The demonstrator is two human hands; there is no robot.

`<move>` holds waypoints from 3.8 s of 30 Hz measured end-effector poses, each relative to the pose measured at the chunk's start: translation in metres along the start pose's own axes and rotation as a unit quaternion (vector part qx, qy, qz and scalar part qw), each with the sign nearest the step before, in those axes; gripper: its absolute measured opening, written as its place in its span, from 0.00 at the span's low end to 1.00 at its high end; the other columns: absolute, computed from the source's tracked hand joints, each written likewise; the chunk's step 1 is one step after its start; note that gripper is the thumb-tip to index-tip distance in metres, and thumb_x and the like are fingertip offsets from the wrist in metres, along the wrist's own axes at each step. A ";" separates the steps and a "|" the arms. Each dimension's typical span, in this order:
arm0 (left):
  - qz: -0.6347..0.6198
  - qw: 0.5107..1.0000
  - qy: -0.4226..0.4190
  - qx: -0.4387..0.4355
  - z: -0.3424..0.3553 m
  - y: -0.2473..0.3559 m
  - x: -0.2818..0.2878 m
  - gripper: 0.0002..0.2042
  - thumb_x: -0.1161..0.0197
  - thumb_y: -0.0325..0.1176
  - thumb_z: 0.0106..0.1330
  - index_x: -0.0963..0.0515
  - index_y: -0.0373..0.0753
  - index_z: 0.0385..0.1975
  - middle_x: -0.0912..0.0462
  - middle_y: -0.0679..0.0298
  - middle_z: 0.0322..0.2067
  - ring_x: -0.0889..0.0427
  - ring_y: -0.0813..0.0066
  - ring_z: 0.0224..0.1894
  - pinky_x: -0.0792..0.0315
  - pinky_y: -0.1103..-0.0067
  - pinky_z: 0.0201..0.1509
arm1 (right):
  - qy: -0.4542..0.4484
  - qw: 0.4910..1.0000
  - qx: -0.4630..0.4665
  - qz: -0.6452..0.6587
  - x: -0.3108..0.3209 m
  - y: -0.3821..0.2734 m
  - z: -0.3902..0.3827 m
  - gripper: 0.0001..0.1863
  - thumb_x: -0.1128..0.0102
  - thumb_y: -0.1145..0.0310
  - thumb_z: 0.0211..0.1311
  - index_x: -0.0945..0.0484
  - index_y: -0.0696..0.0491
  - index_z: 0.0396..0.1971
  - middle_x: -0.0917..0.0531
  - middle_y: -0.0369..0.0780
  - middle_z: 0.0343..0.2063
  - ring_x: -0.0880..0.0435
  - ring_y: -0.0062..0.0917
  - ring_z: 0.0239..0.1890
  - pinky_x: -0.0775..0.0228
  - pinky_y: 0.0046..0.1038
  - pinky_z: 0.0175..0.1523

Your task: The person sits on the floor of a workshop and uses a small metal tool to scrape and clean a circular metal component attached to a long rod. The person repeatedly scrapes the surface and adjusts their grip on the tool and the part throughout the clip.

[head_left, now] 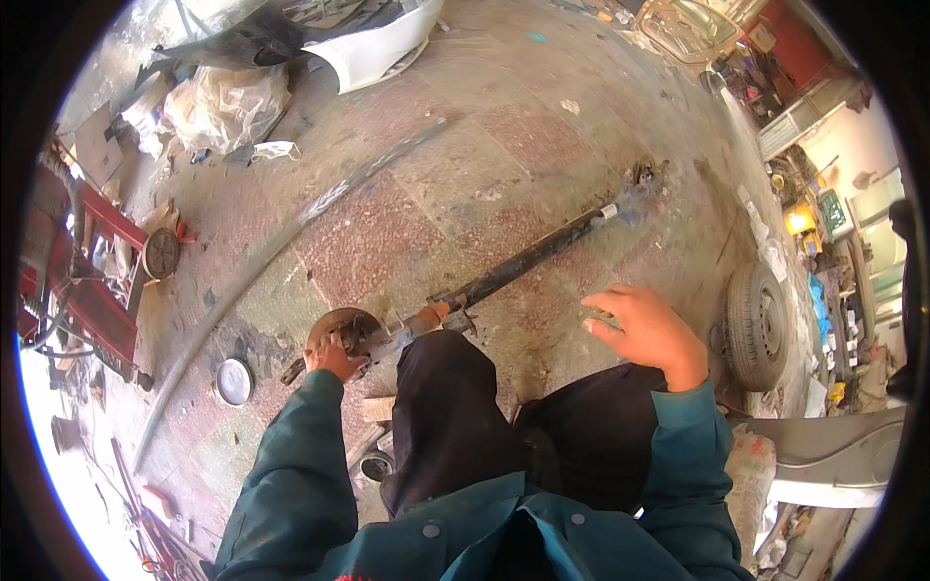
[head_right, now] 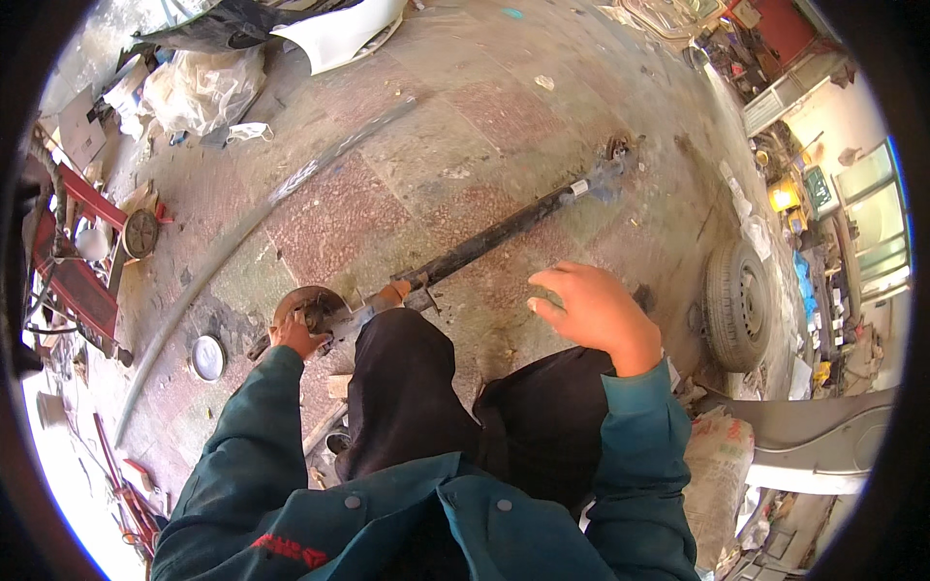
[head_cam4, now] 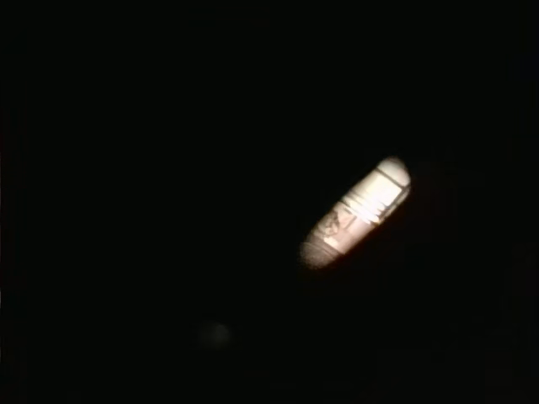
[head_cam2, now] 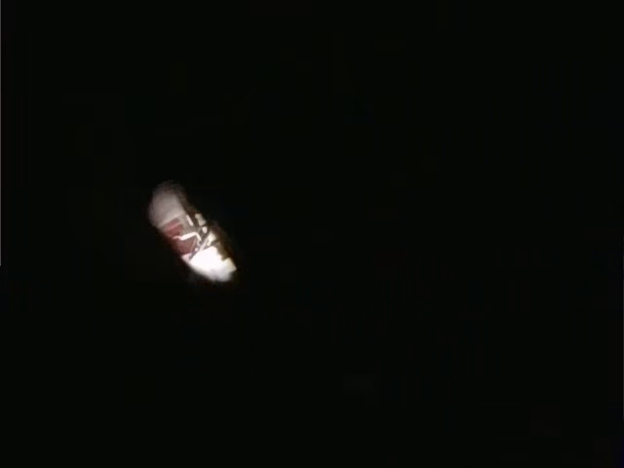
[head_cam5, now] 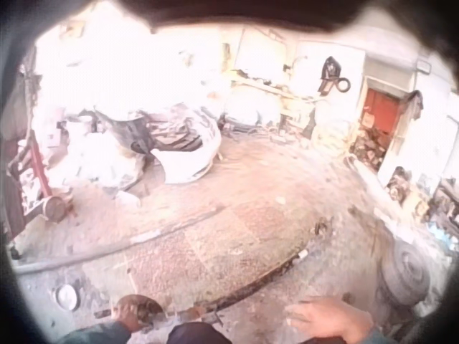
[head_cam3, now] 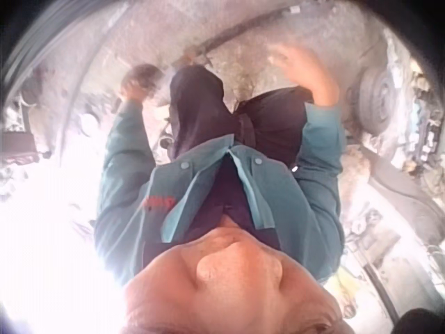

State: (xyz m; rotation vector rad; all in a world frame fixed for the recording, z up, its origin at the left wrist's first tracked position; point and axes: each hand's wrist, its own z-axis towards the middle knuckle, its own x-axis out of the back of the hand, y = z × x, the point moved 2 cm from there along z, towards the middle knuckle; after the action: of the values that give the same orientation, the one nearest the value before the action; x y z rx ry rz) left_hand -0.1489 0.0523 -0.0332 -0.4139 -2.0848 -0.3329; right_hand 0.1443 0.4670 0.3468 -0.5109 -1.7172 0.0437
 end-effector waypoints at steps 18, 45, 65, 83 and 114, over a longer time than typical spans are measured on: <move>0.014 1.000 -0.023 0.002 0.003 0.000 0.003 0.58 0.27 0.74 0.64 0.35 0.36 0.84 0.28 0.49 0.82 0.25 0.50 0.81 0.36 0.45 0.79 | -0.069 0.995 0.069 0.013 -0.039 0.004 0.033 0.20 0.30 0.55 0.76 0.11 0.52 0.57 0.10 0.48 0.46 0.12 0.52 0.51 0.19 0.49 0.56; -0.002 1.000 -0.029 -0.010 0.002 0.001 0.007 0.55 0.26 0.74 0.64 0.34 0.45 0.85 0.25 0.58 0.81 0.25 0.54 0.81 0.39 0.38 0.80 | -0.065 0.993 -0.060 0.084 -0.033 0.018 0.012 0.19 0.27 0.63 0.73 0.11 0.57 0.57 0.08 0.52 0.50 0.06 0.45 0.49 0.15 0.43 0.56; -0.032 0.999 -0.013 0.007 -0.005 -0.004 0.013 0.53 0.23 0.72 0.61 0.29 0.46 0.82 0.20 0.53 0.76 0.25 0.52 0.80 0.41 0.42 0.82 | -0.150 0.979 0.132 -0.036 -0.110 0.010 0.143 0.22 0.25 0.57 0.72 0.12 0.53 0.60 0.11 0.52 0.52 0.11 0.50 0.57 0.19 0.48 0.63; -0.023 0.999 -0.005 -0.023 -0.003 -0.004 0.007 0.53 0.26 0.74 0.64 0.30 0.46 0.83 0.16 0.51 0.70 0.21 0.55 0.75 0.36 0.51 0.73 | -0.189 0.969 -0.013 -0.159 -0.346 -0.027 0.235 0.67 0.13 0.36 0.56 0.44 0.42 0.90 0.37 0.48 0.84 0.46 0.53 0.88 0.58 0.71 0.90; -0.009 0.998 0.051 -0.036 -0.002 -0.002 0.005 0.51 0.26 0.73 0.64 0.27 0.46 0.81 0.15 0.51 0.69 0.21 0.51 0.75 0.37 0.49 0.77 | -0.133 0.988 0.034 -0.076 -0.361 -0.008 0.261 0.28 0.17 0.58 0.53 0.12 0.52 0.55 0.19 0.45 0.63 0.26 0.49 0.74 0.41 0.64 0.82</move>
State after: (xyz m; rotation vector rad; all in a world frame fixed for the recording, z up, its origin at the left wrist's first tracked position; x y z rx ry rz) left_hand -0.1507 0.0505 -0.0280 -0.4135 -1.9825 -0.4330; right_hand -0.0605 0.3959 -0.0426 -0.3325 -2.0034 0.0626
